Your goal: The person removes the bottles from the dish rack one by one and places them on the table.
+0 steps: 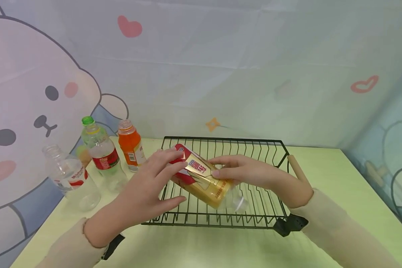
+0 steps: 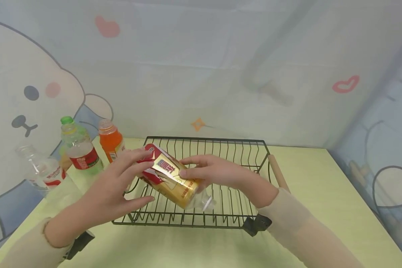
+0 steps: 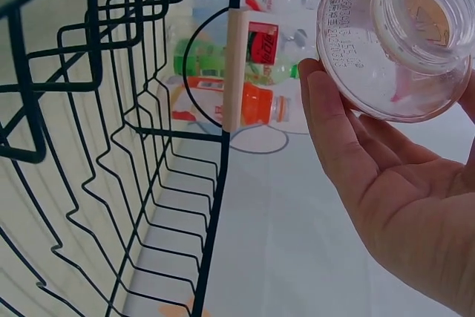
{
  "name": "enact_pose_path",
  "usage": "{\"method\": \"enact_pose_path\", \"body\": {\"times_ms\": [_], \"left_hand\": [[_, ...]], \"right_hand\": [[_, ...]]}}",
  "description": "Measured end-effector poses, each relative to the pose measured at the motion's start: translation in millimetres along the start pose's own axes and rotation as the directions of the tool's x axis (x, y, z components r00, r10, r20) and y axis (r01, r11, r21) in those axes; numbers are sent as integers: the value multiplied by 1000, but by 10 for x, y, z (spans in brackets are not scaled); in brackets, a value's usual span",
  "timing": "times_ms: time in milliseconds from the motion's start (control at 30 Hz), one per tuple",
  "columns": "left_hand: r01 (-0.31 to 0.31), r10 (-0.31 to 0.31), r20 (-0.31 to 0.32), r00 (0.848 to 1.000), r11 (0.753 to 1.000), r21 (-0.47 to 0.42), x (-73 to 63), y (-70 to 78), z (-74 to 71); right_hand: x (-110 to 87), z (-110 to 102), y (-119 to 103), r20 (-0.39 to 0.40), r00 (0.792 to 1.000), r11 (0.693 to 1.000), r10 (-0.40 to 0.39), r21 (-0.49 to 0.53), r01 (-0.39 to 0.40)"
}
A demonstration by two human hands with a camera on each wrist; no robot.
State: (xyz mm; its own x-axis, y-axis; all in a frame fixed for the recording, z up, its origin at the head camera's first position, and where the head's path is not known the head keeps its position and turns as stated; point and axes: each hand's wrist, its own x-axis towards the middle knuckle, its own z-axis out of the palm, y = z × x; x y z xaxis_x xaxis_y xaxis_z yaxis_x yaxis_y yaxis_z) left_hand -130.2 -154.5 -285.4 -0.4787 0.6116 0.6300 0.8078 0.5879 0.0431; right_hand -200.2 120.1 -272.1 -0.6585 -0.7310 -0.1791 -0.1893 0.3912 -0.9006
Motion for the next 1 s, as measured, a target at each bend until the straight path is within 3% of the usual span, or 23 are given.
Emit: {"method": "enact_pose_path", "body": {"times_ms": [600,1000], "left_hand": [[-46,40,74,996,997,68,23,39,226],[-64,50,124,991,993,104,31,86,274]], "right_hand": [[-14,82,118,109,993,999,-40,-6,41],[8,100,129,111,993,997,-34,-67,42]]}}
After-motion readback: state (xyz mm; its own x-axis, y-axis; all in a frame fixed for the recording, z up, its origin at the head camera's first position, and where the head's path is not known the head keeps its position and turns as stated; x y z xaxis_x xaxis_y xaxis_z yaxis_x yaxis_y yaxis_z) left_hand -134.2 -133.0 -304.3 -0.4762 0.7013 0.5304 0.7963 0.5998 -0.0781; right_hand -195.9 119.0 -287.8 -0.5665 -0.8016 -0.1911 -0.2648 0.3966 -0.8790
